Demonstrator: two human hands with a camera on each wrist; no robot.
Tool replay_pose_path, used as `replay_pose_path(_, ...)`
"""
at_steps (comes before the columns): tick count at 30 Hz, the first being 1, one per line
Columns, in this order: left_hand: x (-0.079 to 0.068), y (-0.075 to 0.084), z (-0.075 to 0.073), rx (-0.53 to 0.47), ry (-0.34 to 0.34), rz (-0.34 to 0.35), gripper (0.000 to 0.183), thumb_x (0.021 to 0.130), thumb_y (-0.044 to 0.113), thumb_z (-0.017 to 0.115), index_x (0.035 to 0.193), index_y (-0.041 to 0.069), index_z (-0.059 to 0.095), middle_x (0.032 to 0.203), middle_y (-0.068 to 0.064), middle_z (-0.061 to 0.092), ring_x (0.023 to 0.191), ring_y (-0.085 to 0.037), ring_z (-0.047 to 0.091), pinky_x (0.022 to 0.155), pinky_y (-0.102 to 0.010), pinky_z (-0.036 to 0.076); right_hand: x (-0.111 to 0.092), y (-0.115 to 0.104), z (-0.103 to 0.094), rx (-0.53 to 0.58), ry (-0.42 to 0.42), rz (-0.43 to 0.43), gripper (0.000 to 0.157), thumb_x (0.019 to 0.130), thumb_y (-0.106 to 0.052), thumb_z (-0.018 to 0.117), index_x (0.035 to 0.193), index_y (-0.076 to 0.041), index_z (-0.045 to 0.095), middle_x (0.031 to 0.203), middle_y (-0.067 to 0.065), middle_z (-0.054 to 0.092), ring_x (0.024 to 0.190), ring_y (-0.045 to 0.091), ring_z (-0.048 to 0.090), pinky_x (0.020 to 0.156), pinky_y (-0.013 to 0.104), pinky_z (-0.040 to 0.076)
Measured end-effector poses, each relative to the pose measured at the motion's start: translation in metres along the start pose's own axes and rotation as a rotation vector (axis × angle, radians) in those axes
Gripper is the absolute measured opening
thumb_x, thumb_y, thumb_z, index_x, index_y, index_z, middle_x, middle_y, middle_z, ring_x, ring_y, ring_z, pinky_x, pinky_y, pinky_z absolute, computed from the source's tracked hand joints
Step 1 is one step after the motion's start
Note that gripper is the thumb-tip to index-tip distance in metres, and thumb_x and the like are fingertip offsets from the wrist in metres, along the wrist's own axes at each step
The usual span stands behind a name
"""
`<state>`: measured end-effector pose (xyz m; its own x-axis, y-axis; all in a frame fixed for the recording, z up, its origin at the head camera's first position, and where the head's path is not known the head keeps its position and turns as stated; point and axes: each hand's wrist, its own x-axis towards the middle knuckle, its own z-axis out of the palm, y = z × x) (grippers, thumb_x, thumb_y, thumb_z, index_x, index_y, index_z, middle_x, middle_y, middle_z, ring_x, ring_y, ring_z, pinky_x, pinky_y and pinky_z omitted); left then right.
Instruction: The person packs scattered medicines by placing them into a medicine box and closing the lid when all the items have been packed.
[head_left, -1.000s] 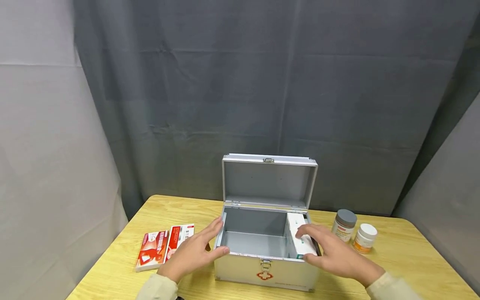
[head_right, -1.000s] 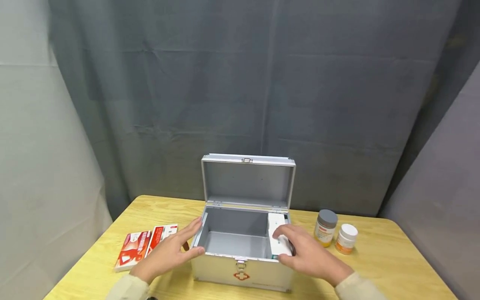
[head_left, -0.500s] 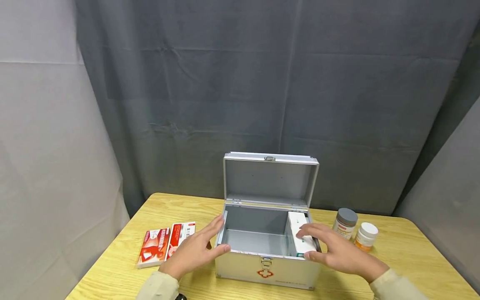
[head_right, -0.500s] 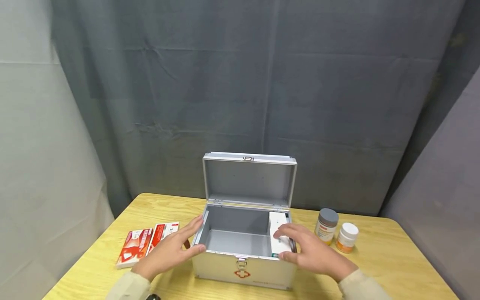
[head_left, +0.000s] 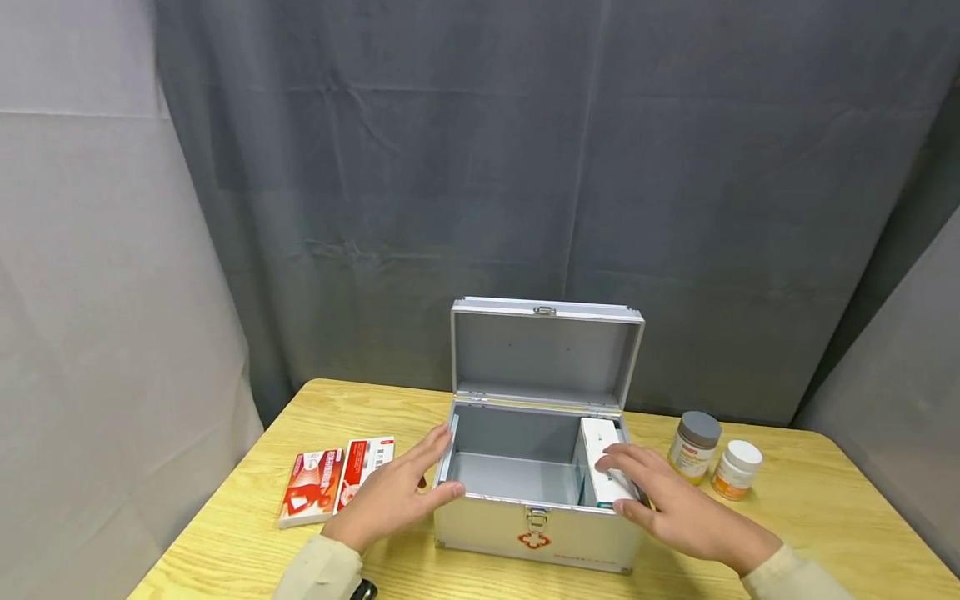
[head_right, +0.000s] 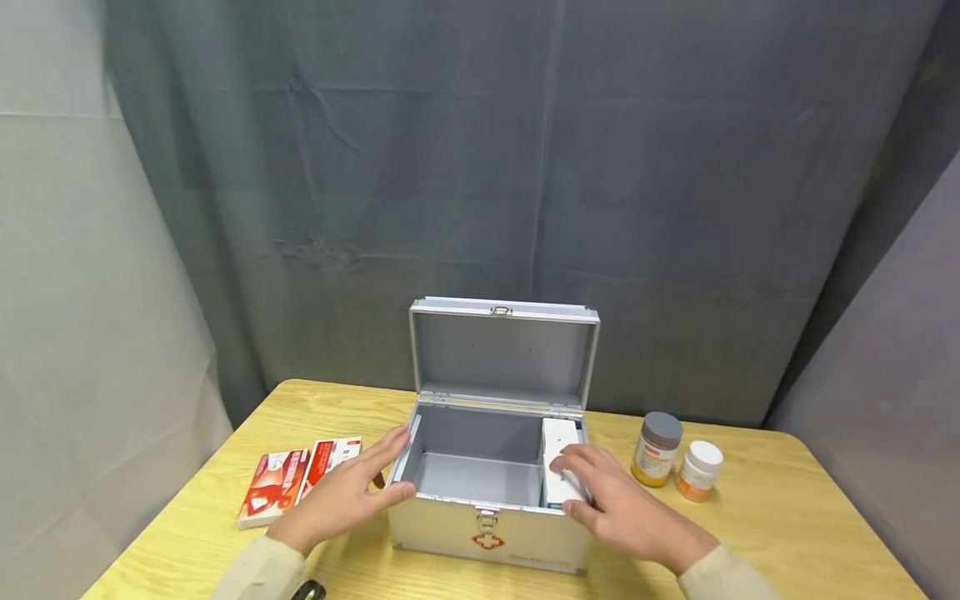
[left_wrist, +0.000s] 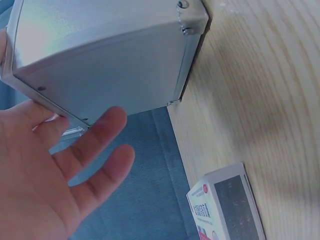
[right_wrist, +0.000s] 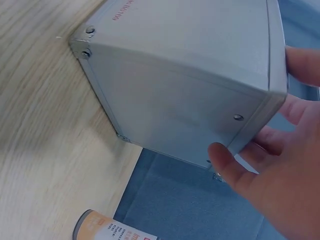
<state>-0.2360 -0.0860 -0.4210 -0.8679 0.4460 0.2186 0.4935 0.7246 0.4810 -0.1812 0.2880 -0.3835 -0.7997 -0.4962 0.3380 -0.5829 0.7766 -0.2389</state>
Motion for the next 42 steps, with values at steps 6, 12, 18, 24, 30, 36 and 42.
replay_pose_path(6,0.000,0.001,0.001,-0.012,-0.020,-0.033,0.079,0.092,0.068,0.051,0.156,0.027,0.031,0.165,0.016,0.020,0.145,-0.028,0.042,0.113,-0.057,0.040,-0.004,0.001,0.005,0.007,-0.002,0.016,0.031,0.097,-0.022,0.061,0.127,-0.024,0.057,0.143,0.007,0.053,0.131,0.034,0.052,0.098,0.059,0.047)
replay_pose_path(12,0.000,0.001,0.001,-0.008,-0.026,-0.032,0.078,0.093,0.066,0.051,0.157,0.026,0.030,0.165,0.016,0.018,0.146,-0.028,0.041,0.111,-0.056,0.042,-0.008,0.005,0.011,-0.102,0.067,-0.058,0.032,0.096,-0.011,0.060,0.126,-0.021,0.062,0.142,0.004,0.056,0.129,0.029,0.055,0.103,0.040,0.048)
replay_pose_path(18,-0.001,0.002,-0.001,-0.015,-0.011,-0.037,0.078,0.093,0.064,0.053,0.156,0.026,0.031,0.165,0.017,0.019,0.146,-0.028,0.041,0.113,-0.056,0.040,-0.009,0.003,0.014,-0.088,0.078,-0.026,0.031,0.100,-0.015,0.055,0.130,-0.020,0.061,0.147,0.002,0.053,0.134,0.029,0.051,0.113,0.013,0.026)
replay_pose_path(24,-0.001,0.002,0.000,-0.013,-0.010,-0.034,0.079,0.093,0.066,0.052,0.156,0.025,0.031,0.165,0.017,0.020,0.144,-0.028,0.043,0.112,-0.055,0.041,-0.011,0.000,0.015,-0.074,0.075,-0.004,0.031,0.102,-0.016,0.053,0.131,-0.020,0.061,0.148,0.002,0.052,0.135,0.028,0.049,0.111,0.018,0.031)
replay_pose_path(30,0.000,0.003,-0.001,-0.014,-0.017,-0.036,0.078,0.092,0.066,0.052,0.157,0.027,0.030,0.165,0.018,0.020,0.142,-0.029,0.047,0.111,-0.056,0.042,-0.012,0.002,0.012,-0.044,0.068,-0.008,0.032,0.102,-0.015,0.053,0.132,-0.021,0.059,0.148,0.002,0.052,0.134,0.028,0.049,0.110,0.027,0.039)
replay_pose_path(36,-0.001,0.003,-0.001,-0.012,-0.012,-0.034,0.079,0.092,0.067,0.051,0.156,0.026,0.031,0.165,0.017,0.020,0.142,-0.029,0.047,0.111,-0.056,0.042,-0.009,0.001,0.008,-0.022,0.043,-0.008,0.030,0.102,-0.017,0.053,0.130,-0.021,0.060,0.147,0.003,0.053,0.134,0.028,0.050,0.102,0.046,0.048)
replay_pose_path(42,-0.001,0.002,-0.001,-0.015,-0.005,-0.024,0.080,0.092,0.068,0.051,0.156,0.025,0.032,0.165,0.015,0.023,0.139,-0.029,0.050,0.111,-0.055,0.042,-0.009,0.001,0.007,-0.011,0.025,0.019,0.028,0.102,-0.018,0.053,0.129,-0.021,0.061,0.147,0.003,0.053,0.134,0.029,0.051,0.102,0.049,0.049)
